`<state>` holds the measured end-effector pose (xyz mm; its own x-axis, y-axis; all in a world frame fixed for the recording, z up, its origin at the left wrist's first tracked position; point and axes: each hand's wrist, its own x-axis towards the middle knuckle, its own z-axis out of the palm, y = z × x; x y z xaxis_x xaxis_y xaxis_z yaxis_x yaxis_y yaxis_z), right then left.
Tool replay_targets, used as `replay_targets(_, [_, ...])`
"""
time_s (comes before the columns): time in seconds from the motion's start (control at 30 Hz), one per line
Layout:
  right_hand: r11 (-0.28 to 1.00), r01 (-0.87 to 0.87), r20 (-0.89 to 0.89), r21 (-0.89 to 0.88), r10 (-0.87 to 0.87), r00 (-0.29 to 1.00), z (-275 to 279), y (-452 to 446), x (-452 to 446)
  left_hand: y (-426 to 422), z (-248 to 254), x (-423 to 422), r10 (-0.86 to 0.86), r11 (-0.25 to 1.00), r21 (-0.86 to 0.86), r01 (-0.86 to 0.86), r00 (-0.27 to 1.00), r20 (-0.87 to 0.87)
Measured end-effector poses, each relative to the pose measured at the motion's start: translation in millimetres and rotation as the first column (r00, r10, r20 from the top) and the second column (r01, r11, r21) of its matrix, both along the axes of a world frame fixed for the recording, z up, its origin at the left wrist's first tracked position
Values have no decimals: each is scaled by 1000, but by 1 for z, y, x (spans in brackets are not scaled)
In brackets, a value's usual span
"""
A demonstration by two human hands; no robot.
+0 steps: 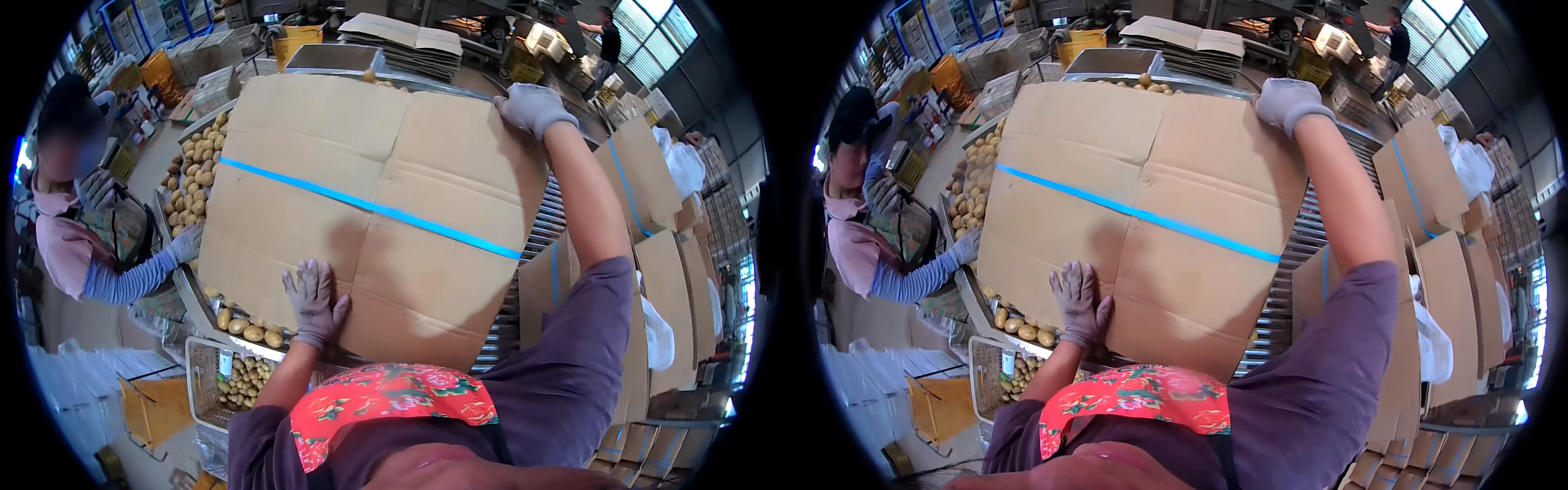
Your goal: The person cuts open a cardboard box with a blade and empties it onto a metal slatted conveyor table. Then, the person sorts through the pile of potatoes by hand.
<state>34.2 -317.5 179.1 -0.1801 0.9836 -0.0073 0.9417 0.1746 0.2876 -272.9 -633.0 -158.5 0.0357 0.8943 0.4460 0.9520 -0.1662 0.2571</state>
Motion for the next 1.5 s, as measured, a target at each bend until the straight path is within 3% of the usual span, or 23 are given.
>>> replay_targets(0.1, [999,27,-34,36,-26,999,-9,2,9,-6,1,-2,17,996,-82,-19,1000,-19])
replay_targets(0.17, [976,33,-182,-216,-74,981,-30,23,39,-5,1,-2,11,991,-131,-15,1000,-26])
replay_targets(0.27, [943,80,-197,-323,-149,969,-49,23,77,-6,-6,-4,-23,990,-142,17,999,-42])
replay_targets(0.3, [892,114,-283,-438,-256,924,-44,11,79,-7,-6,-4,-26,991,-134,22,999,-33])
replay_targets(0.37, [894,51,-430,-446,-264,863,-77,27,123,-4,-6,-5,-41,992,-119,38,999,-22])
replay_targets(0.43, [935,115,-345,-335,-236,909,-86,22,125,-1,-2,-5,-43,992,-120,41,999,-18])
replay_targets(0.53, [965,262,-144,26,-256,956,-110,20,103,3,3,-2,-44,987,-156,41,999,-12])
replay_targets(0.57, [957,286,-98,51,-280,955,-118,21,93,4,3,-2,-35,984,-177,31,999,-17])
replay_targets(0.67, [963,202,23,181,-209,978,-163,22,83,10,0,-1,-29,975,-222,21,999,-30])
replay_targets(0.77, [939,303,-45,163,-300,953,-222,39,90,12,0,0,-23,970,-244,14,999,-33])
replay_targets(0.8, [934,348,-48,83,-345,938,-238,41,90,13,1,1,-24,969,-245,15,999,-30])
replay_targets(0.9, [892,451,-111,-36,-452,885,-239,19,70,13,5,1,-32,970,-243,19,998,-47])
replay_targets(1.03, [879,302,-140,370,-269,953,-270,7,87,10,11,-7,-50,979,-196,62,997,64])
replay_targets(1.07, [875,268,-126,402,-237,963,-260,-7,84,6,8,-17,-50,986,-156,67,993,111])
replay_targets(1.1, [873,287,-301,395,-172,938,-253,-24,86,1,6,-28,-50,991,-114,69,986,160])
replay_targets(1.17, [869,303,-611,392,-1,792,-245,-61,89,-21,1,-47,147,989,-2,-151,959,243])
replay_targets(1.2, [764,209,-515,611,182,838,-257,-76,101,-33,-15,-61,237,963,56,-263,929,284])
replay_targets(1.3, [775,540,-936,330,194,293,-276,-136,117,-69,-44,-84,440,876,-51,-479,752,491])
replay_targets(1.37, [815,580,-943,11,-184,276,-232,-182,94,-72,-47,-84,335,899,-168,-404,388,859])
replay_targets(1.4, [780,606,-892,-154,-374,254,-217,-207,89,-75,-50,-83,281,916,-220,-335,146,949])
replay_targets(1.43, [806,587,-878,-76,-334,344,-251,-211,103,-77,-58,-86,279,935,-280,-217,-33,960])
replay_targets(1.47, [789,575,-833,-218,-457,311,-266,-219,108,-78,-69,-93,295,944,-319,-89,-209,932])
replay_targets(1.5, [766,515,-816,-386,-543,197,-268,-229,104,-76,-63,-91,254,967,-247,68,-385,887])
